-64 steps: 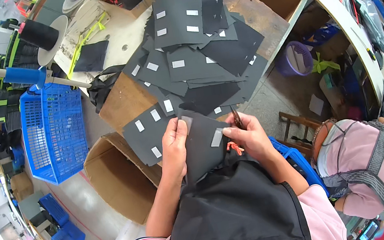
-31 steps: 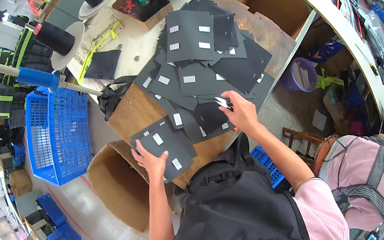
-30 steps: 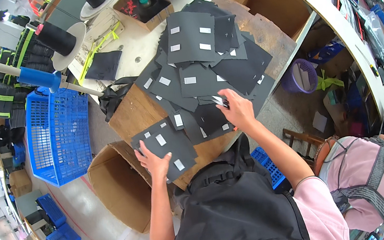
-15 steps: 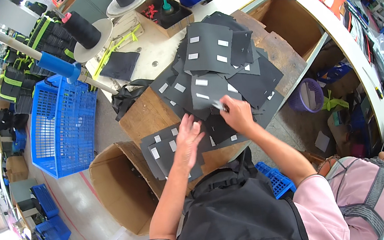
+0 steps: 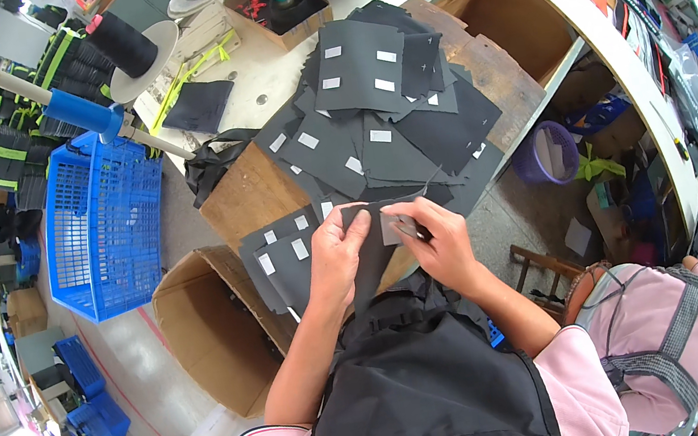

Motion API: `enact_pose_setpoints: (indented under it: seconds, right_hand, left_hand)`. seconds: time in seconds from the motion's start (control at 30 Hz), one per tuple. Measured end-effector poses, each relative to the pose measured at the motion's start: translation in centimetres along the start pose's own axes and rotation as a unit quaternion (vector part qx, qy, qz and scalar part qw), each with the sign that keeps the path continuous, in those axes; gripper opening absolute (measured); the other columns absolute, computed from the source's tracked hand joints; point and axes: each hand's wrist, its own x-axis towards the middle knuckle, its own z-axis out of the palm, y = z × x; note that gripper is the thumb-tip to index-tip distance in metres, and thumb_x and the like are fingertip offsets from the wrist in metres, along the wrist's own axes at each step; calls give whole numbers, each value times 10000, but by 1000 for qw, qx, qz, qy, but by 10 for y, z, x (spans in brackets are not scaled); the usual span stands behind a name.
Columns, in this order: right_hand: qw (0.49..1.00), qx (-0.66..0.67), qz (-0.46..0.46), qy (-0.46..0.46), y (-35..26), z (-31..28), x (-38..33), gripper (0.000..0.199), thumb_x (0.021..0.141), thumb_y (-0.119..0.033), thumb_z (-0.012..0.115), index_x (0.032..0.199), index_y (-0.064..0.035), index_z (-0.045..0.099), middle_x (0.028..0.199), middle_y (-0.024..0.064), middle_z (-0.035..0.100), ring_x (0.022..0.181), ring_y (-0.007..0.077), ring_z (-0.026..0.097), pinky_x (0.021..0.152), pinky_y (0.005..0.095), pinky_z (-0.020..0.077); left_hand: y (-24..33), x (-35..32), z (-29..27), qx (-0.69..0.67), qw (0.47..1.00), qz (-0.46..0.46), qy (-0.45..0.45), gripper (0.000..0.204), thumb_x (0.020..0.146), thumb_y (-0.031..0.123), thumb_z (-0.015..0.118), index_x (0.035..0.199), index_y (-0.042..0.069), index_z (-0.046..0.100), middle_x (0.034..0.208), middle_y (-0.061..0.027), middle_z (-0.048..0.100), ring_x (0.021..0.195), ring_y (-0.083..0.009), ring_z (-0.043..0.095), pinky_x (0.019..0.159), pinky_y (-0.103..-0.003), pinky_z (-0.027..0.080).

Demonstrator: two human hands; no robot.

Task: The person is inspecting and trimming small fabric components (possibly for a garment or bag) using snips at a manufacturing workbench.

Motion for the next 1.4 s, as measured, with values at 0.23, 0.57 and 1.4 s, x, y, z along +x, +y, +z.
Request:
enact_pose_setpoints:
  seconds: [0.23, 0.57, 1.4]
  right_hand:
    - [996, 45, 73, 6, -13, -12, -19, 370, 737, -81, 713, 1054, -41, 526, 788, 82, 558, 606, 158, 565, 567, 285, 470]
    - [972, -180, -22, -148, -22, -49, -5, 265, 718, -147, 708, 940, -104, 568, 845, 46, 516, 631, 261, 596, 534, 360, 475]
    - [992, 59, 85, -65, -13, -63, -17, 395, 668, -22, 736, 1031, -27, 580, 811, 33, 474, 723, 98, 532, 594, 262, 413]
  left_hand:
    - [14, -19, 5, 15, 1000, -15, -5, 227, 857, 21, 611, 1076, 21, 551, 931, -53, 629, 777, -81, 595, 691, -213, 505]
    - [25, -28, 11, 354, 930, 83, -52, 386, 842, 33, 570, 1221, 58, 499, 994, -81, 608, 777, -73, 530, 731, -228, 438]
    - [41, -32, 3, 264, 957, -46, -114, 409, 841, -2, 555, 1243, 17, 484, 912, -29, 597, 864, -58, 535, 804, -201, 415]
